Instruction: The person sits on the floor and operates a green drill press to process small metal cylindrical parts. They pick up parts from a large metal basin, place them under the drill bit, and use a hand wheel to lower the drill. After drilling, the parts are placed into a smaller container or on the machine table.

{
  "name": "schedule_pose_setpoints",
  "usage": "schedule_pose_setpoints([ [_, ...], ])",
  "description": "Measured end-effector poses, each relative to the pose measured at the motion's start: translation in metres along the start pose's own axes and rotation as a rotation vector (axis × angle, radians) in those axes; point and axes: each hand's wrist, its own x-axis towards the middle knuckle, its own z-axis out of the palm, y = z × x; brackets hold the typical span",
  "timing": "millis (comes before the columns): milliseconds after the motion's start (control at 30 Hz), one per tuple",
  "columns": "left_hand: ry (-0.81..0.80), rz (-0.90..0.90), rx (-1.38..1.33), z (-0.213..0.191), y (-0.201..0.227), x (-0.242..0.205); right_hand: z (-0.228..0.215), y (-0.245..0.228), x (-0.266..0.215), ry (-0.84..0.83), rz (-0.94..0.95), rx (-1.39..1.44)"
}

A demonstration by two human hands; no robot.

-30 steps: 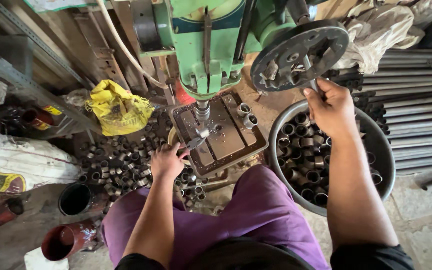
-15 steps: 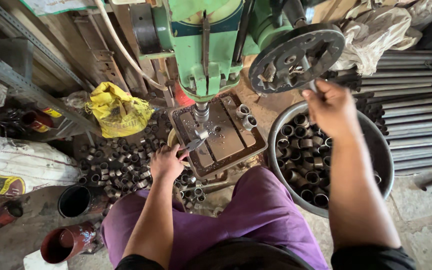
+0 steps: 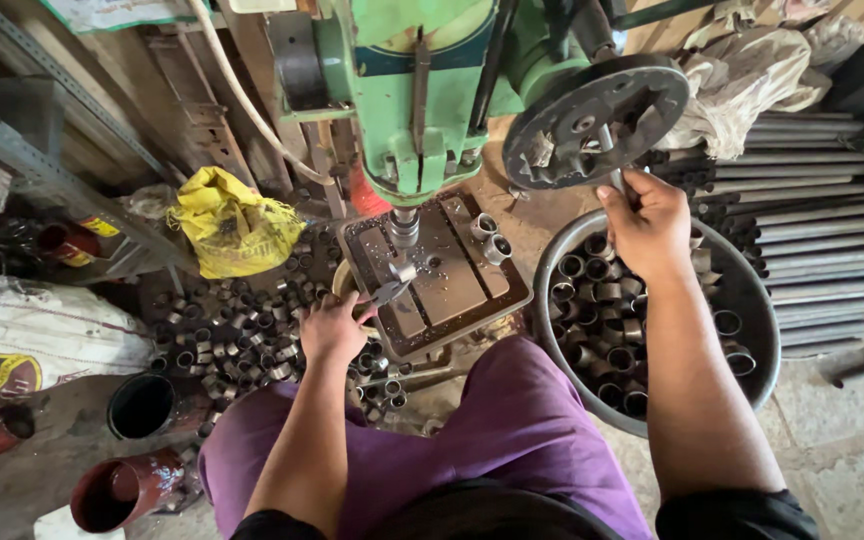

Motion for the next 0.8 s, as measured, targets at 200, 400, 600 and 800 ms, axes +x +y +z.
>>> schedule_pose_setpoints([
  [200,0.032,0.014,-0.041,0.002,-0.002,0.0,0.002,0.002,0.0,0.01,-0.01,0.031],
  [400,0.129,0.053,-0.059,0.009,-0.003,-0.001,-0.013,-0.015,0.001,-0.048,0.049,-0.064],
  [600,0.12,0.049,-0.044,0.011,-0.004,0.001,-0.018,-0.024,0.004,-0.106,0.105,-0.017],
  [800,0.093,0.05,-0.01,0.006,-0.004,0.0,-0.021,-0.035,0.003,-0.105,0.147,-0.069],
])
